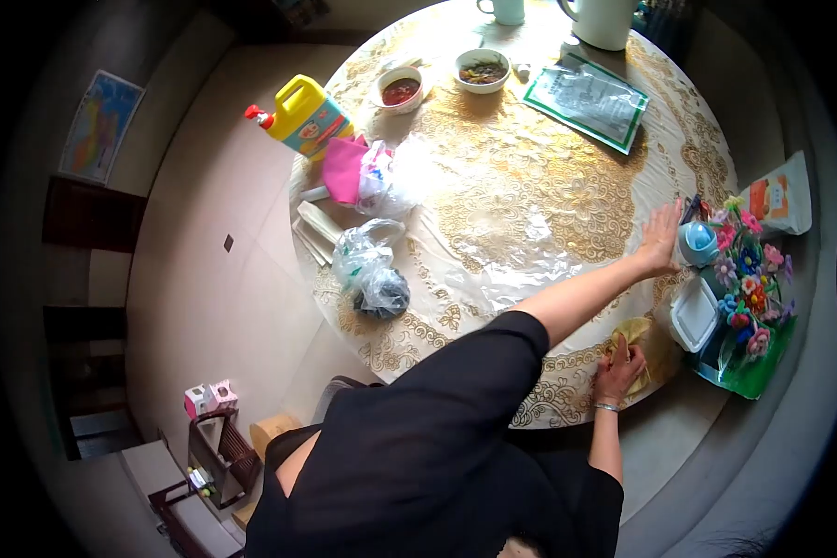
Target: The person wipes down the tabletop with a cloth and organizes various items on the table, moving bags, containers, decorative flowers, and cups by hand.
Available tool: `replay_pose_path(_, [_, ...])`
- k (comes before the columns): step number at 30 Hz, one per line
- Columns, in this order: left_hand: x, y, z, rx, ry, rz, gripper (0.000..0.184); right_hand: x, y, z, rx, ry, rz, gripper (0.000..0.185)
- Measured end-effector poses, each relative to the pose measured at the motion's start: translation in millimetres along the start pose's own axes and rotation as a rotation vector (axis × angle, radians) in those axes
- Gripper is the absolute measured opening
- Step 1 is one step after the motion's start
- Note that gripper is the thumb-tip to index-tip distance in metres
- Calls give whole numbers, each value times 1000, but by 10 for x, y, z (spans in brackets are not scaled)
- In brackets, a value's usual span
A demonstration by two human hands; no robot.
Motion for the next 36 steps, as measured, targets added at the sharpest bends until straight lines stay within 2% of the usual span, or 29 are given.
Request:
replay_pose_path(3, [1035,-263,326,69,231,9,116,-24,-19,-42,33,-56,-19,51])
replay_pose_path(4, [1934,-427,630,257,392,-5,114,-37,-18,4,35,-48,-17,51])
replay_pose_path(5, [1905,-451,720,272,388,-37,113,-7,-11,-23,29,-53,-21,51])
replay_pose_path(6, [2239,-544,1139,204,497,-306,113,-5,-8,-20,23,-50,-24,50])
replay_pose_path(7, [2556,-607,1628,372,498,-375,114,-9,-10,-20,22,-67,-18,50])
replay_pose_path(8, [3068,-864,1508,539,515,-401,115,-7,-8,-11,20,-66,-16,50])
replay_pose_path(10, [3501,-1169,1871,755,499,-513,100,7,4,-7,2,-37,-15,50])
replay_pose_path(11, [3576,-1245,2026,755,495,-514,100,-4,-4,-18,-1,-24,-13,51])
replay_pose_path(13, [3613,-1358,2291,793,509,-363,76,-35,-14,-42,5,-47,-8,51])
replay_pose_path(14, [3585,-1410,2270,639,508,-441,36,-38,-24,-46,8,-69,2,52])
replay_pose_path(16, [3505,-1412,2344,394,617,-557,19,-37,-32,-51,2,-63,22,52])
replay_pose_path(17, [3443,-1428,2371,335,529,-601,15,-39,-36,-58,-8,-69,29,52])
replay_pose_path(20, [3393,-1504,2303,417,516,-442,37,-42,-17,-27,-25,-70,35,52])
replay_pose_path(21, [3461,-1529,2227,418,513,-447,37,-45,-13,-29,-21,-78,23,52])
replay_pose_path(23, [3571,-1573,2162,467,329,-384,58,-26,-8,-16,-3,-109,3,51])
replay_pose_path(24, [3639,-1571,2253,462,327,-378,58,-21,-8,-7,-9,-115,3,51])
replay_pose_path(26, [3872,-1543,2523,441,-23,-454,71,-12,-2,10,-13,-129,0,51])
replay_pose_path(28, [4017,-1515,2519,506,184,-420,68,-7,-5,5,-8,-137,0,51])
replay_pose_path(29, [3991,-1503,2527,511,343,-446,56,-15,-8,1,-3,-144,-6,51])
replay_pose_path(30, [3999,-1474,2568,503,345,-443,56,-23,-13,-1,2,-149,-12,51])
replay_pose_path(32, [4028,-1412,2666,496,403,-360,43,-32,-25,-17,-3,-138,-17,51])
replay_pose_path(34, [4172,-1501,2527,358,208,-593,41,-17,-31,-9,-9,-129,-19,51])
replay_pose_path(36, [4293,-1694,2297,333,-137,-584,41,3,-1,31,1,-134,-40,51])
Point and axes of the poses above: each hand's wrist, its own y-axis towards the middle knuckle, its own x-axis out of the back of the hand, z = x × y, the point moved 4 cm from there along y, towards the middle knuckle, and after that the axes turned 14 degrees about x, right-handed, at the moved point
